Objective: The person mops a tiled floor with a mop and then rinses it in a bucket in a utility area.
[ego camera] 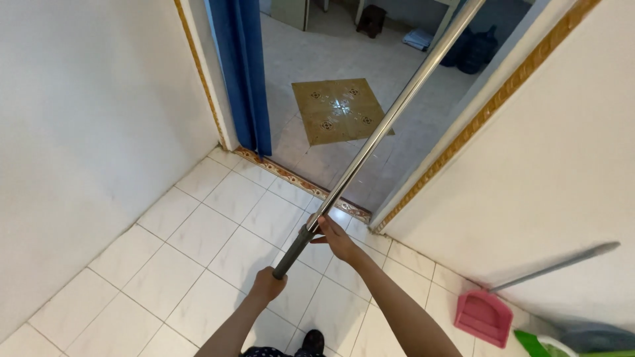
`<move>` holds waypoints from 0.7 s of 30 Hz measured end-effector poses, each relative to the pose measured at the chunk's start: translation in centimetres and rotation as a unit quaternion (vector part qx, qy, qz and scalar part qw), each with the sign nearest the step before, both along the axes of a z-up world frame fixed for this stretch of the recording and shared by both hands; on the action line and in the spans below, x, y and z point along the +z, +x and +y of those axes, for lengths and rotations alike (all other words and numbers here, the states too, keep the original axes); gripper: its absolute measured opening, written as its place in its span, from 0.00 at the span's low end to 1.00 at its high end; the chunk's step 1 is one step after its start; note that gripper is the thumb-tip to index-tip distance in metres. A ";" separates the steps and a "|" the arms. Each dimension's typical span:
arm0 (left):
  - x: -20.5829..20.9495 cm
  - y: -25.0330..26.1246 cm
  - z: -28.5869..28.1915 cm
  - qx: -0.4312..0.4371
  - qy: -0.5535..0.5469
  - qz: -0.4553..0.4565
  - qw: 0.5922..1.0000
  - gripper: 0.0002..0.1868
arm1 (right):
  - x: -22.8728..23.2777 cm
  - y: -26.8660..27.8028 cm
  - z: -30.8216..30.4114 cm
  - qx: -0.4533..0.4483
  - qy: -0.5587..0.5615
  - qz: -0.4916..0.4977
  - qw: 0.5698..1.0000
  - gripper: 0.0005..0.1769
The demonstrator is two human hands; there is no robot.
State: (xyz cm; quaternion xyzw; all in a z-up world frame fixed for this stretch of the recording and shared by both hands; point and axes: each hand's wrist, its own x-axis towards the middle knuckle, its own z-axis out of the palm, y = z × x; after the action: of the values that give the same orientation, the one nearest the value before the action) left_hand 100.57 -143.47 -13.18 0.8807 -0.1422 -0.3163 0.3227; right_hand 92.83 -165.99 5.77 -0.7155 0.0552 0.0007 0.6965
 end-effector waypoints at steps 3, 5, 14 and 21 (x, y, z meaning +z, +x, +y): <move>1.0 0.9 -3.9 0.015 0.004 0.029 0.999 0.21 | -2.8 2.8 -4.3 0.005 0.003 -0.018 1.000 0.40; -0.8 1.5 -6.8 0.023 -0.002 0.028 0.999 0.21 | -3.0 3.7 -7.0 0.007 0.009 -0.007 1.000 0.39; -3.5 10.7 -18.3 -0.010 0.012 -0.002 1.000 0.22 | -6.9 12.9 -19.1 -0.040 0.002 0.063 0.997 0.41; -2.5 23.4 -26.2 0.016 0.008 0.014 1.000 0.20 | -9.0 26.1 -28.5 0.001 0.085 0.028 0.996 0.39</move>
State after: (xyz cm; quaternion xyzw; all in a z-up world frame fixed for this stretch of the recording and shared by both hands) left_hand 123.94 -169.64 -15.70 0.8806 -0.1215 -0.3248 0.3229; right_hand 118.91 -194.45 -3.26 -0.6535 0.0736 0.0266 0.7528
